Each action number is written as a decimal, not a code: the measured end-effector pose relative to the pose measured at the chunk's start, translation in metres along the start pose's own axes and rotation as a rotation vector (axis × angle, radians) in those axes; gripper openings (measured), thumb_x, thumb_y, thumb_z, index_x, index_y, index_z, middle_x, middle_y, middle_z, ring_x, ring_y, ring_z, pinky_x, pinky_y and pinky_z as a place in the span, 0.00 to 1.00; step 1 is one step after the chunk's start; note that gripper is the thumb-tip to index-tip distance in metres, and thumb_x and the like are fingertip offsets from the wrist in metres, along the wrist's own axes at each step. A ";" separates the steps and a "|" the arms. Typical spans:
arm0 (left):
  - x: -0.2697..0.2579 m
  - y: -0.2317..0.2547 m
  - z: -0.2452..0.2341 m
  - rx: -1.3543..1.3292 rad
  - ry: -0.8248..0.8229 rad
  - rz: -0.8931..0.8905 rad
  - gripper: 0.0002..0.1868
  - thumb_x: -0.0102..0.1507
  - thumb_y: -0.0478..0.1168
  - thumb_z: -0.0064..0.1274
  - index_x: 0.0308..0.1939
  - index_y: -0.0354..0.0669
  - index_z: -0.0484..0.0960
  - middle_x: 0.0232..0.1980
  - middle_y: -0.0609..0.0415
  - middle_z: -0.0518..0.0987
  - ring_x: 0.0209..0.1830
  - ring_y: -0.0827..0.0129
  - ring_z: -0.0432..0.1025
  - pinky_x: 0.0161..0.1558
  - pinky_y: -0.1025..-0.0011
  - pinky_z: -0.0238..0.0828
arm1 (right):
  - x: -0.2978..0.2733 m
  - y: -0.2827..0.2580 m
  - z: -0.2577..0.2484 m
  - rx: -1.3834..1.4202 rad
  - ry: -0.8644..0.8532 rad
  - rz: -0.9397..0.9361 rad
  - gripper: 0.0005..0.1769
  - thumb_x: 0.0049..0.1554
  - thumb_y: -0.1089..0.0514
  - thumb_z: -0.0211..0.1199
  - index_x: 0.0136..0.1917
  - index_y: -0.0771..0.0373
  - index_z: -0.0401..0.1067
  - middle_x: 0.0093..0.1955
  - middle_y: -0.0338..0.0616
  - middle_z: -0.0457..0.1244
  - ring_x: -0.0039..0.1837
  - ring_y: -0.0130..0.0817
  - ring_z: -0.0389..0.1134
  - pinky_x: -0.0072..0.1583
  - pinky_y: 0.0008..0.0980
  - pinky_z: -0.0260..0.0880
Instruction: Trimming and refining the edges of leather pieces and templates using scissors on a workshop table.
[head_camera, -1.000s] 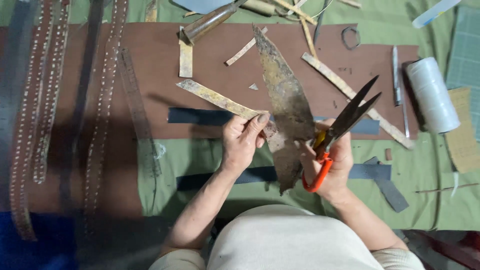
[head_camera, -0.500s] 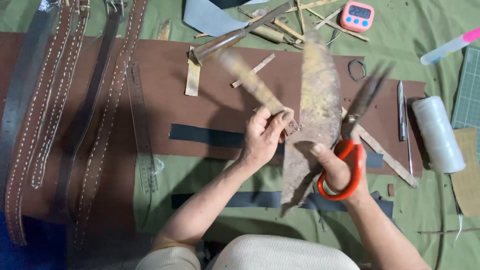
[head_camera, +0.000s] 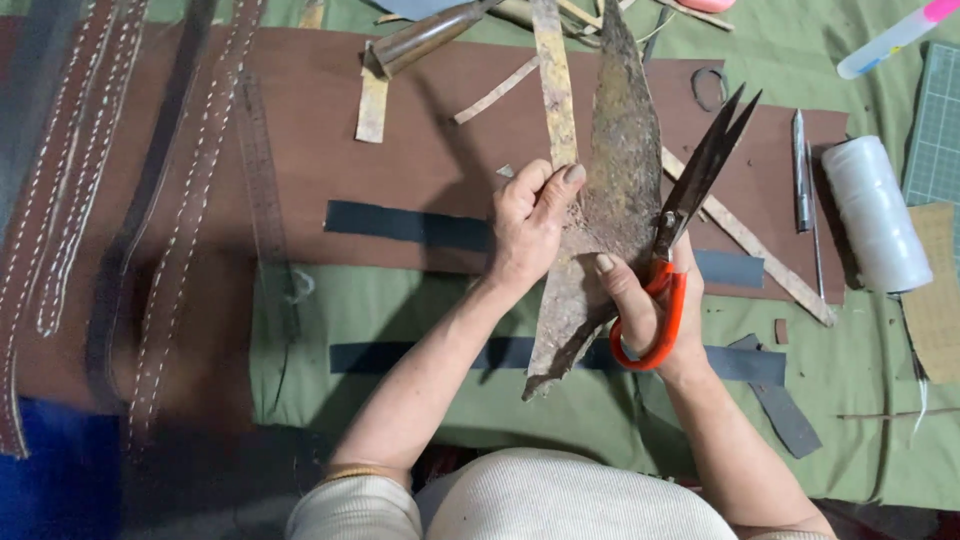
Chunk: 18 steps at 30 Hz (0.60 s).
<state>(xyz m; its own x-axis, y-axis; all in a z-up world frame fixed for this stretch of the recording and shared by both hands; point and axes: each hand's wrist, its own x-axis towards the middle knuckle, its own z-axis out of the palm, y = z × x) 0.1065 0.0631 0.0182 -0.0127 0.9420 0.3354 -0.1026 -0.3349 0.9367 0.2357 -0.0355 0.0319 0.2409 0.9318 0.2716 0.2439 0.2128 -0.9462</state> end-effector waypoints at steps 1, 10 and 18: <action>-0.005 -0.008 -0.002 -0.005 -0.006 -0.050 0.23 0.68 0.46 0.55 0.21 0.45 0.69 0.16 0.56 0.66 0.24 0.80 0.62 0.27 0.75 0.62 | -0.004 0.000 0.003 0.003 0.004 -0.005 0.37 0.59 0.61 0.69 0.77 0.69 0.58 0.66 0.58 0.63 0.70 0.38 0.57 0.69 0.55 0.62; -0.018 -0.040 -0.008 -0.051 0.051 -0.161 0.19 0.67 0.50 0.58 0.24 0.46 0.79 0.19 0.56 0.71 0.26 0.80 0.65 0.30 0.76 0.66 | -0.026 0.010 0.015 -0.003 0.023 -0.026 0.32 0.60 0.62 0.68 0.74 0.69 0.62 0.64 0.61 0.63 0.70 0.46 0.60 0.66 0.57 0.65; -0.023 -0.027 -0.014 -0.109 0.040 -0.241 0.20 0.65 0.48 0.57 0.20 0.50 0.73 0.16 0.63 0.67 0.23 0.82 0.60 0.26 0.77 0.60 | -0.038 0.019 0.020 0.044 0.027 0.054 0.28 0.60 0.60 0.68 0.70 0.69 0.65 0.57 0.60 0.66 0.65 0.43 0.63 0.58 0.56 0.69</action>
<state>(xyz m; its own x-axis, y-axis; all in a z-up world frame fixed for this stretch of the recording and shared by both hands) 0.0955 0.0507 -0.0167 -0.0141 0.9951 0.0981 -0.2135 -0.0988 0.9719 0.2123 -0.0605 -0.0003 0.2777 0.9343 0.2236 0.1887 0.1752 -0.9663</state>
